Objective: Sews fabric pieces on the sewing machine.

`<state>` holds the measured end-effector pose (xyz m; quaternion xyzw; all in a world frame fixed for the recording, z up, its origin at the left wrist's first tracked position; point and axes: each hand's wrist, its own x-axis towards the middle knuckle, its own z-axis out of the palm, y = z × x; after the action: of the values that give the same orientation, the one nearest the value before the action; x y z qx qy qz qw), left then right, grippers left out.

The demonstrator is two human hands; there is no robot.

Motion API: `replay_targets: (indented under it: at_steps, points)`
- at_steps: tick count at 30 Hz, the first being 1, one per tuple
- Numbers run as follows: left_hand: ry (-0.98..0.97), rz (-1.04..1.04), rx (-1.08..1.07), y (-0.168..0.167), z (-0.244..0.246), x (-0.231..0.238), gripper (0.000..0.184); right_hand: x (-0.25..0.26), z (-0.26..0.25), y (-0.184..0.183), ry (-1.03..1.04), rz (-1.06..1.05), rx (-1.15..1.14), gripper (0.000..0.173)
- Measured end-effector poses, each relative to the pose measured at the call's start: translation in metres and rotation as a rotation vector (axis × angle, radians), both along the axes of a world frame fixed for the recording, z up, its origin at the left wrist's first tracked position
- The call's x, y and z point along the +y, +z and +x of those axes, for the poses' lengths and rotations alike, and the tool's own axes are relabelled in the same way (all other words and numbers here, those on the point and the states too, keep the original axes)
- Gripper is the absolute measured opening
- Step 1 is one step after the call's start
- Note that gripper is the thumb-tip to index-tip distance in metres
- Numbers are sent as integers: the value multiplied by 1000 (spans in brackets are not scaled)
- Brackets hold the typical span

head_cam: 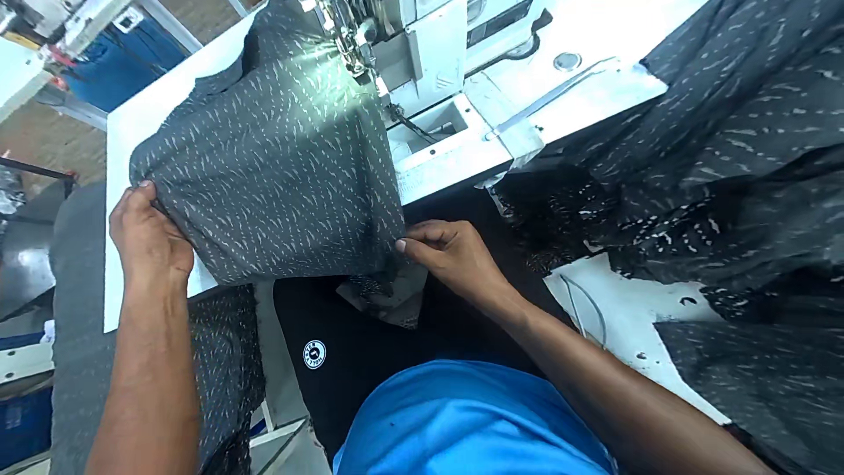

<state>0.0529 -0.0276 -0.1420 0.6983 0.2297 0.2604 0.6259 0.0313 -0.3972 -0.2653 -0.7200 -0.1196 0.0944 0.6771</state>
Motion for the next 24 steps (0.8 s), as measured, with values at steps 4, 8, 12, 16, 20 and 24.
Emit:
replay_targets:
  at_steps: [4,8,12,16,20,24]
  points:
    - [-20,5,-4,3,-1,7,14,-6,-7,2,-212,-46,-177,7]
    - [-35,-2,11,-1,0,10,14,-17,-11,7,-258,-53,-127,8]
    - [-28,-27,28,-8,2,9,16,-22,-9,9,-282,-42,-31,10]
    - [-15,-25,35,-6,4,10,16,-21,-3,1,-279,-35,46,13]
    - [-1,-32,35,1,3,9,14,-18,1,-1,-270,3,145,15]
    - [7,-28,-4,31,-7,-6,17,-36,-11,42,27,219,368,32]
